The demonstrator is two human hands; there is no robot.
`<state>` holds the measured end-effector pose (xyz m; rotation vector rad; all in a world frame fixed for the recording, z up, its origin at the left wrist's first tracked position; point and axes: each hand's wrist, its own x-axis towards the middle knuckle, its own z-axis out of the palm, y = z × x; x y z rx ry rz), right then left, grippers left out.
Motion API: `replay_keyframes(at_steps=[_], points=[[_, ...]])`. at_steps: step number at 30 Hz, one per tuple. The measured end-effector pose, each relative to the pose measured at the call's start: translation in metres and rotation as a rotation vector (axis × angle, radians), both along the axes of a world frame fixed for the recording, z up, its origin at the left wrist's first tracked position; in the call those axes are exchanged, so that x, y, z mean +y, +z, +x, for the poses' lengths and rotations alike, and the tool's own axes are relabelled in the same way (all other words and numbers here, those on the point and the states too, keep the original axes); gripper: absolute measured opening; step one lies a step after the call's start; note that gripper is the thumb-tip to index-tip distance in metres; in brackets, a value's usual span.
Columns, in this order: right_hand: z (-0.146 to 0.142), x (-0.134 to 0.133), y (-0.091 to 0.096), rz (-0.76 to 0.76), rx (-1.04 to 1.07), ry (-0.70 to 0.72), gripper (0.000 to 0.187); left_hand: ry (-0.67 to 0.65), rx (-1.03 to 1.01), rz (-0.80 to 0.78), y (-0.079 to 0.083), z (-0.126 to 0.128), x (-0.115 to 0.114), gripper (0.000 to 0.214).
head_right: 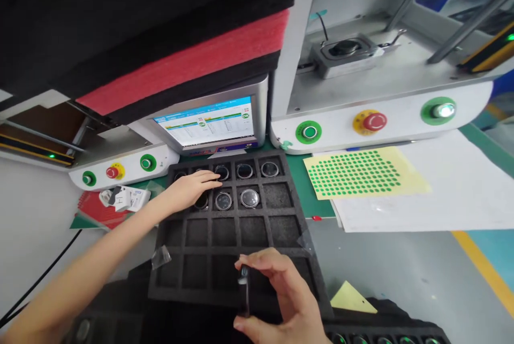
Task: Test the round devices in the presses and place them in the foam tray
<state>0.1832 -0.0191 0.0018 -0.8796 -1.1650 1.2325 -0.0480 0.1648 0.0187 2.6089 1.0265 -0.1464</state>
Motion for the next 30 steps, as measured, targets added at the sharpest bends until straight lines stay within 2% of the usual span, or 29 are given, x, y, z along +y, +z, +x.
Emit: replay_keyframes(at_steps=[3, 7, 16, 22, 30], points=[[0.002, 0.005, 0.001, -0.009, 0.026, -0.058, 0.038, -0.062, 0.101, 0.044, 0.001, 0.0, 0.011, 0.042], [0.006, 0.009, 0.003, -0.023, 0.028, -0.075, 0.04, -0.118, 0.189, 0.1, 0.002, -0.001, 0.021, 0.045], [0.021, 0.011, 0.005, -0.042, -0.062, -0.147, 0.043, -0.28, 0.205, 0.142, 0.003, -0.005, 0.035, 0.042], [0.018, 0.005, 0.006, -0.067, -0.068, -0.184, 0.043, -0.283, 0.151, 0.128, 0.0, -0.006, 0.041, 0.041], [0.015, -0.003, -0.01, -0.135, -0.076, -0.188, 0.044, -0.241, 0.153, 0.122, 0.002, -0.007, 0.038, 0.052]])
